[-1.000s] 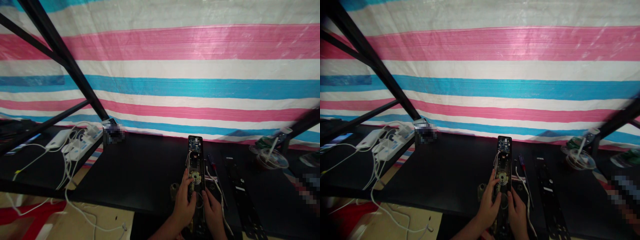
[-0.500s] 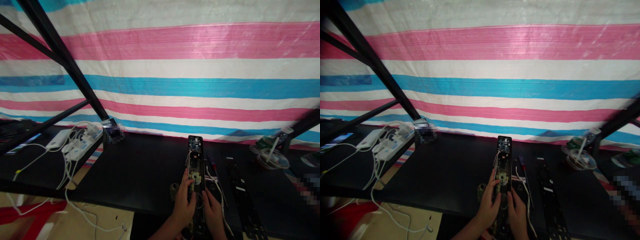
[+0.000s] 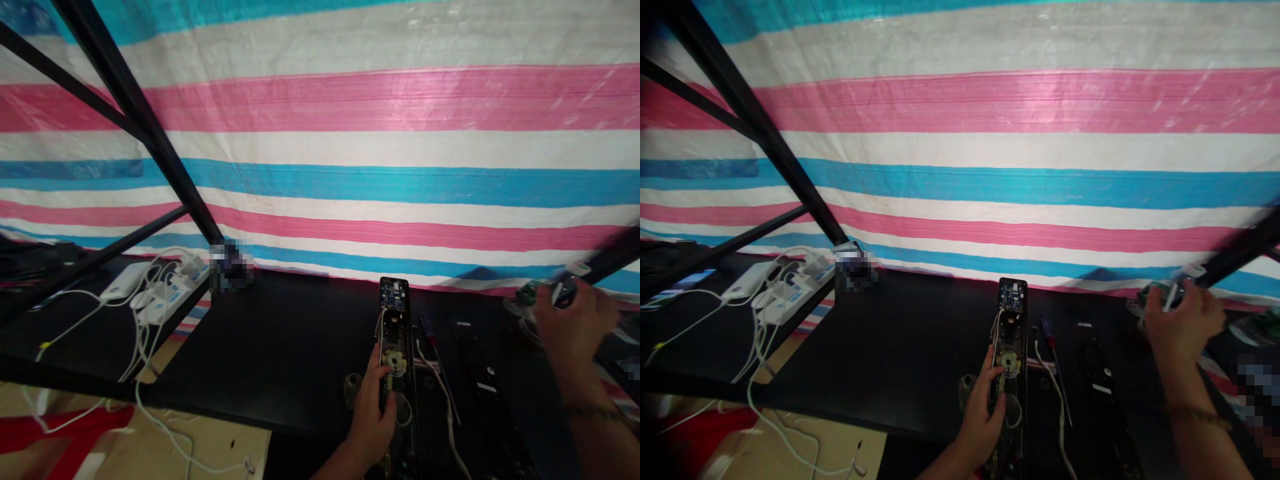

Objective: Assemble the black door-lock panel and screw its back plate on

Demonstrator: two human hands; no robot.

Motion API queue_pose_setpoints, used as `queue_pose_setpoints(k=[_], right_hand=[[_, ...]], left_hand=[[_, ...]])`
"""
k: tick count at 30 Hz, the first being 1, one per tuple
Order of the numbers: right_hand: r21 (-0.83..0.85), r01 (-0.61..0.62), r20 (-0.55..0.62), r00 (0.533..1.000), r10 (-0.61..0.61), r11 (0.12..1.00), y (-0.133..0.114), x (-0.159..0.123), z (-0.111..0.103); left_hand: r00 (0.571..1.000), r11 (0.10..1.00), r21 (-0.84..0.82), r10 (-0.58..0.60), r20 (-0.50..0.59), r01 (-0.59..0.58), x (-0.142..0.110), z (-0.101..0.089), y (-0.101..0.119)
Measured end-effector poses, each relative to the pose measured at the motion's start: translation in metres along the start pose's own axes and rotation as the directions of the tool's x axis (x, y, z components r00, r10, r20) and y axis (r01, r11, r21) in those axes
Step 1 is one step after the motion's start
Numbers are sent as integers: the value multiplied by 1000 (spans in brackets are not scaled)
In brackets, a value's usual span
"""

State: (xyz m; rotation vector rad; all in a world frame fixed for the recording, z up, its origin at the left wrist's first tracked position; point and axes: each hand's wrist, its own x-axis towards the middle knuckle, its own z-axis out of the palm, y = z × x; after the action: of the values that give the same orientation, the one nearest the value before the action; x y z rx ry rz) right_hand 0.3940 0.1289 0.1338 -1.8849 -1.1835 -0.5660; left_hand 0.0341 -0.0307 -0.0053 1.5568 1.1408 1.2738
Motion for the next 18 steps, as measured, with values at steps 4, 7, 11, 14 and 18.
queue_pose_setpoints(k=[4, 7, 11, 14, 18], right_hand=[[-107, -168, 104, 978, 179, 980, 27, 27, 28], [-134, -222, 332, 908, 255, 966, 29, 23, 33], [-226, -292, 431, 825, 365, 929, 30, 28, 32], [-180, -301, 375, 859, 348, 937, 32, 30, 27], [-188, -293, 451, 822, 348, 937, 31, 23, 18]], left_hand=[[1000, 1000, -3, 1, -9, -1, 0, 0, -1], [1000, 1000, 3, -2, -13, 2, 0, 1, -2], [1000, 1000, 11, -5, -23, 5, 0, 1, 0], [999, 1000, 13, -15, -28, 15, 0, 0, 1], [1000, 1000, 5, -13, -25, 13, 0, 0, 0]])
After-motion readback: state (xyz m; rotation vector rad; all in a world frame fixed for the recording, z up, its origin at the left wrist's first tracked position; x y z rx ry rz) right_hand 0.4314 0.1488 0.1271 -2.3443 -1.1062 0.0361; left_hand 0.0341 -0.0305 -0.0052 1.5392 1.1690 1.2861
